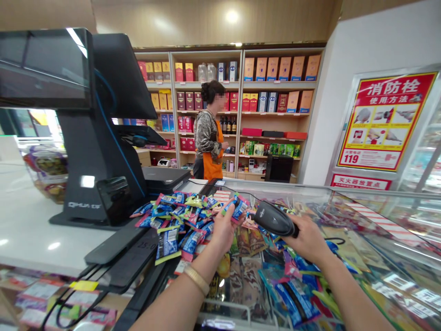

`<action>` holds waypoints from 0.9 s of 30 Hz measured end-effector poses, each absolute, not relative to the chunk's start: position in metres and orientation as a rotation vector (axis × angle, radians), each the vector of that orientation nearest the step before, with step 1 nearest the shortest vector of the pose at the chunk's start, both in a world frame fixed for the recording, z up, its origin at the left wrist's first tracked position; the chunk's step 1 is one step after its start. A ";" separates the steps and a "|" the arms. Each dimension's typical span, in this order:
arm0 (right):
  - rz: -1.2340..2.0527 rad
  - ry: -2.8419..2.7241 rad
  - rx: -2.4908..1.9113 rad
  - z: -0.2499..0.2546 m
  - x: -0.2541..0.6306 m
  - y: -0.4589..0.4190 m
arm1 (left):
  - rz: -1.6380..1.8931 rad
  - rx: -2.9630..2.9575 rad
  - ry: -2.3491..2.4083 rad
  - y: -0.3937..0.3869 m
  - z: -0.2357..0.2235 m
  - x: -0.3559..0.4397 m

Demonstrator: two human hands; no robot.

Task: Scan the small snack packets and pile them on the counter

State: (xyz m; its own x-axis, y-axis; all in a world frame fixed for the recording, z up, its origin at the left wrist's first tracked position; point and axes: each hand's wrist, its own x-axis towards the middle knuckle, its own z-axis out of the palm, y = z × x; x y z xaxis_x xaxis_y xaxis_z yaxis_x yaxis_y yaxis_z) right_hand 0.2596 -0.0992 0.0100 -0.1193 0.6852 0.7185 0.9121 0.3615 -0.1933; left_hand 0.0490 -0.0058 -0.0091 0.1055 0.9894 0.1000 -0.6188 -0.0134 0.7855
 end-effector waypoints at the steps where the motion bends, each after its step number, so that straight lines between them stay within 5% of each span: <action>1: -0.397 -1.861 -1.388 0.009 0.261 -0.099 | 1.467 0.912 0.611 -0.004 -0.008 0.047; 8: -0.431 -1.816 -1.357 0.003 0.266 -0.095 | 2.144 1.886 1.343 0.009 0.026 -0.010; 15: -0.445 -1.771 -1.318 -0.001 0.269 -0.093 | 1.856 1.695 2.209 0.027 0.019 -0.037; 22: -0.453 -1.712 -1.313 0.004 0.269 -0.095 | 1.945 1.814 2.155 0.020 0.021 -0.028; 27: -0.479 -1.650 -1.302 0.007 0.269 -0.095 | 1.869 2.296 1.499 0.009 0.016 0.003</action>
